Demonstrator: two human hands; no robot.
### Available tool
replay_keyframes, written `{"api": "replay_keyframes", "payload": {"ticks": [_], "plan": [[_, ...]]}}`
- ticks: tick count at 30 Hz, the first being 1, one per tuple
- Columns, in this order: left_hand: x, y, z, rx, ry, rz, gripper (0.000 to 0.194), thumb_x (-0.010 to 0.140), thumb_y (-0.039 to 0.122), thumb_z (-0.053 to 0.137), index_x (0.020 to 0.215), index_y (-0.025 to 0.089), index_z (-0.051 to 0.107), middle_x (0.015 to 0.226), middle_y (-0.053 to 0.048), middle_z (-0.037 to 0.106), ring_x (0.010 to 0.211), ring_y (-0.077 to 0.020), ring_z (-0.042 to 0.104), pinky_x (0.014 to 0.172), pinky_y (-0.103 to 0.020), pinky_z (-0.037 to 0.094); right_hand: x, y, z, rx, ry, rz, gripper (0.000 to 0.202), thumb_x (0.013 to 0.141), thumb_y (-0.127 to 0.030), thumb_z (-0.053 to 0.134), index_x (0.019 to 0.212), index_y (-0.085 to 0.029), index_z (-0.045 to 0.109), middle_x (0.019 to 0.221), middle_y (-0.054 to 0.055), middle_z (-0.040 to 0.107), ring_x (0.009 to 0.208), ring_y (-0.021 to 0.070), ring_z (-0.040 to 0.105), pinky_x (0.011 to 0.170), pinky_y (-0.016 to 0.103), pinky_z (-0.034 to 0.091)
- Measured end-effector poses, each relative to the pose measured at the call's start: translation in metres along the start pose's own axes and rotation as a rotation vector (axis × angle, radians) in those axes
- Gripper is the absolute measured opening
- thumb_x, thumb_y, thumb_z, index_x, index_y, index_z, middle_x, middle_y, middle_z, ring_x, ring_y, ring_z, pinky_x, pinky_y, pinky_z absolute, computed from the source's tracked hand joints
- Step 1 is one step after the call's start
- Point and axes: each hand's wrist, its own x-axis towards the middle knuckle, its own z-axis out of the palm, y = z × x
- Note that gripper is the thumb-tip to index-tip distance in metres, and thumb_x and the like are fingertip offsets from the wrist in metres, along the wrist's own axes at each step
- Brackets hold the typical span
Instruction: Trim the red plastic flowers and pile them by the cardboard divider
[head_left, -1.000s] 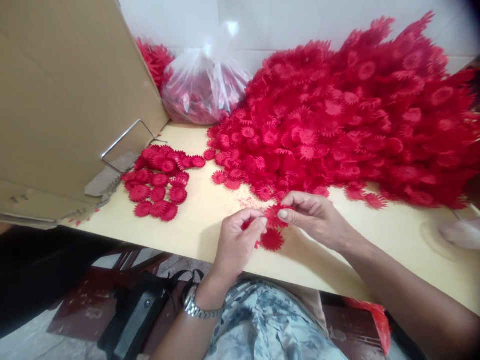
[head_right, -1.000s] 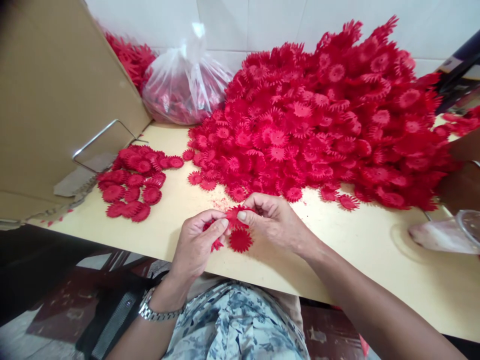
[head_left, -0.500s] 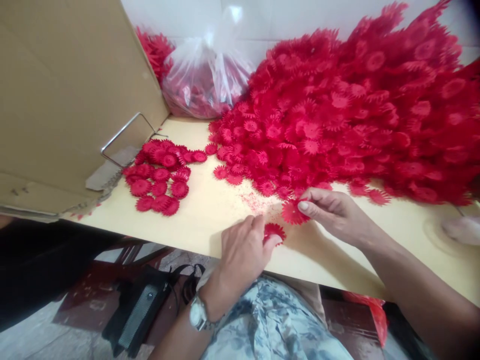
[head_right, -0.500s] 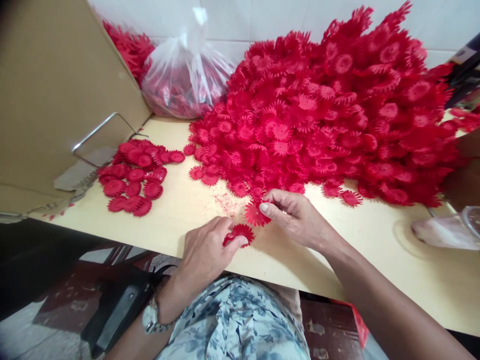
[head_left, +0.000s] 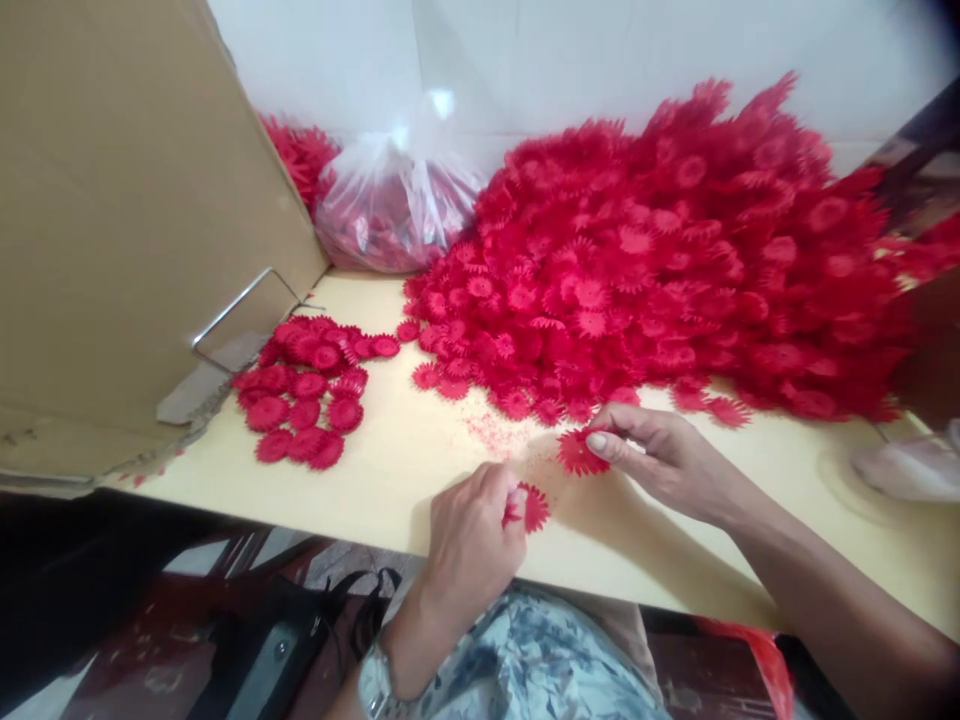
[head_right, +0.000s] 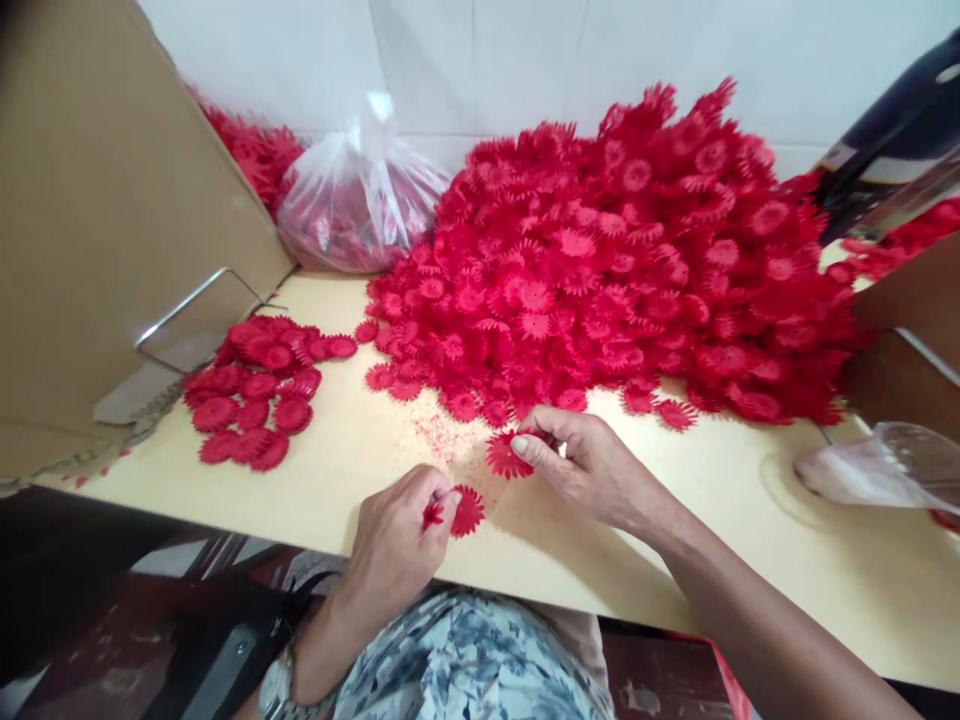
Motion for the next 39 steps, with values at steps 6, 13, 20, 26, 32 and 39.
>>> {"api": "replay_keyframes", "payload": {"ticks": [6,13,20,26,32,39], "plan": [[0.003,-0.003,-0.001,0.048,-0.034,-0.015,0.014,0.084,0.018,0.040,0.076,0.021,0.050,0.070,0.000,0.060,0.065,-0.0167,0.058,0.060,-0.028,0.036,0.016,-0.020,-0.038,-0.092,0.159,-0.079,0.031,0.087,-0.043,0.045,0.069,-0.018,0.051,0.058,-0.003,0.041,0.053,0.0100,0.038,0.048,0.023,0.030],[0.000,-0.008,0.012,0.203,-0.013,0.045,0.018,0.079,0.010,0.040,0.071,0.021,0.051,0.070,-0.001,0.060,0.064,-0.0181,0.058,0.058,-0.030,0.034,0.064,-0.046,-0.092,-0.273,0.585,-0.168,0.026,0.083,-0.037,0.052,0.064,-0.019,0.051,0.054,-0.003,0.038,0.047,0.0098,0.034,0.045,0.024,0.026],[0.007,-0.011,0.017,-0.044,0.191,0.049,0.021,0.083,0.017,0.039,0.062,0.021,0.044,0.059,0.002,0.052,0.052,-0.0122,0.049,0.052,-0.025,0.033,0.136,-0.018,-0.075,-0.871,0.607,-0.251,0.022,0.083,-0.031,0.052,0.073,-0.016,0.065,0.085,0.009,0.061,0.084,0.0232,0.050,0.075,0.037,0.035],[0.023,-0.001,-0.014,-0.542,0.219,-0.212,0.023,0.082,0.030,0.048,0.062,0.020,0.045,0.054,0.004,0.046,0.050,-0.0104,0.045,0.049,-0.021,0.036,0.139,-0.011,-0.071,-1.060,0.667,-0.251,0.028,0.084,-0.032,0.049,0.102,-0.016,0.063,0.102,0.015,0.059,0.097,0.0329,0.047,0.075,0.044,0.034],[0.029,0.004,-0.024,-0.644,0.381,-0.221,0.021,0.081,0.030,0.052,0.063,0.019,0.049,0.058,0.004,0.048,0.052,-0.0094,0.044,0.049,-0.020,0.035,0.081,-0.044,-0.045,-0.360,0.495,-0.378,0.021,0.087,-0.034,0.047,0.089,-0.018,0.061,0.089,0.010,0.061,0.082,0.0210,0.055,0.071,0.034,0.044],[0.026,0.017,-0.021,-0.606,0.459,-0.137,0.020,0.083,0.029,0.051,0.066,0.018,0.050,0.061,0.003,0.050,0.054,-0.0085,0.044,0.051,-0.019,0.035,0.032,-0.038,0.024,0.447,-0.096,-0.069,0.027,0.076,-0.042,0.062,0.081,-0.016,0.056,0.072,0.000,0.057,0.065,0.0115,0.052,0.059,0.024,0.042]]}}
